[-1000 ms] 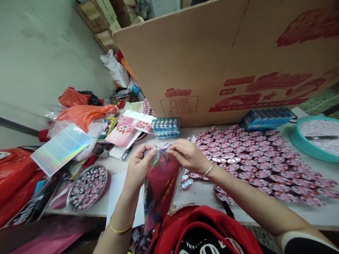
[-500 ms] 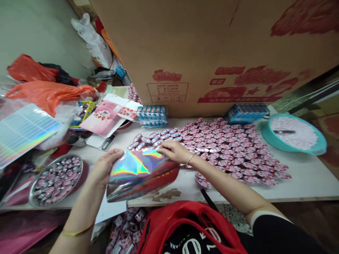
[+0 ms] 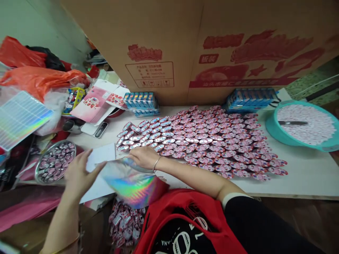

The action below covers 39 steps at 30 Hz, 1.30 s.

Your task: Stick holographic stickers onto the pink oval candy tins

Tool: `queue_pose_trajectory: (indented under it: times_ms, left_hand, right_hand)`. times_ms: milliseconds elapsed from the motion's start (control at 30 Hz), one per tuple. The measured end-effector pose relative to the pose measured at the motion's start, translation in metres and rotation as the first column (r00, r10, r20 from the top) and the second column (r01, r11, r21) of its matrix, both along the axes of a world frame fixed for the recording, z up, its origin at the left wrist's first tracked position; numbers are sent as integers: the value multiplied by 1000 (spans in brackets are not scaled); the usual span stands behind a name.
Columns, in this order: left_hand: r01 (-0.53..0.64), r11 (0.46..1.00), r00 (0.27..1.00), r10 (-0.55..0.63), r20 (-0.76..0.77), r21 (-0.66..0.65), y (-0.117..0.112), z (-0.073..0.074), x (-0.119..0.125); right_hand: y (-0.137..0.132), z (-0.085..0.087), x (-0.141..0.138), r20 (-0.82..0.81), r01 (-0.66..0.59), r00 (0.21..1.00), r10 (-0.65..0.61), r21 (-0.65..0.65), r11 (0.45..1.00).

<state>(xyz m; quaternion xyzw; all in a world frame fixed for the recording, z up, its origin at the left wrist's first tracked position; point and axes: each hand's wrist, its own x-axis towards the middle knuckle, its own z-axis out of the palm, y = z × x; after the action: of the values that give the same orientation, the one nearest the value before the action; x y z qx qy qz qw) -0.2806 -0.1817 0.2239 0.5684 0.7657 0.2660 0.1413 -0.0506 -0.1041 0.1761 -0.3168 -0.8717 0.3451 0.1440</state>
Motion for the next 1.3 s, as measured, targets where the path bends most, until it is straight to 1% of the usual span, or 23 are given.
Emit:
queue_pose_trajectory:
  times_ms: [33,67,133,200,267,333,400,467,533,567,633,733,800,900,1067,1133,1233,1267,1300]
  left_hand:
    - [84,996,994,-81,-70,33,7,-7,13]
    - [171,985,983,-170,-69,7,15,-16,25]
    - [309,949,951,-310,-1,-70,33,-36,46]
    - [383,917,923,-377,74,-115,51,-58,55]
    - [414,898,909,-400,115,-147,69,-78,52]
    - [413,894,910,-396,123,-176,84,-96,40]
    - [403,892,914,-380,142,-207,96,-115,29]
    - [400,884,915,-371,158,-243,106,-133,22]
    - [387,887,922,-370,114,-254,114,-150,25]
    - [383,892,923,-377,75,-239,118,-158,29]
    - [409,892,910,-413,18,-191,123,-171,41]
    - [472,865,878,-478,3,-169,130,-184,62]
    - [455,874,882,-468,-48,-170,133,-188,73]
    - [432,887,882,-454,-129,-164,135,-192,80]
    - [485,858,836,-511,-201,-169,134,-199,83]
    - [495,856,827,-516,-222,-149,132,-204,84]
    - [489,868,835,-494,-243,-82,129,-211,88]
    - [480,876,843,-477,-248,-53,127,-212,90]
    - [470,882,851,-460,-251,-25,125,-213,92]
  right_hand:
    - [4,-4,-4,7,-10,1000,10,12,1000]
    - [10,-9,-7,11,-15,1000,15,18,1000]
    - [24,-22,-9,12,-12,1000,11,15,1000]
    - [41,-37,-5,12,-13,1000,13,3,1000]
    - [59,-55,5,17,-35,999,35,-14,999]
    - [76,-73,17,29,-46,998,48,-44,998]
    - [89,-90,27,43,-30,999,33,-84,996]
    - [98,-106,31,36,2,999,3,-129,992]
    - [103,-121,30,-10,41,999,-44,-198,979]
    - [104,-127,28,-46,65,996,-78,-244,968]
    - [105,-140,23,-128,122,976,-177,-349,929]
    - [104,-157,15,-213,204,918,-336,-473,857]
    - [104,-165,12,-209,255,888,-410,-519,816]
    - [104,-173,9,-164,320,864,-477,-551,770]
    - [106,-182,4,-164,357,827,-538,-585,728]
    - [106,-188,1,-132,367,813,-567,-640,675]
    - [106,-196,-1,-62,372,787,-614,-746,552]
    - [105,-199,-2,-49,371,780,-624,-767,524]
    - [105,-201,-2,-43,370,774,-631,-778,508]
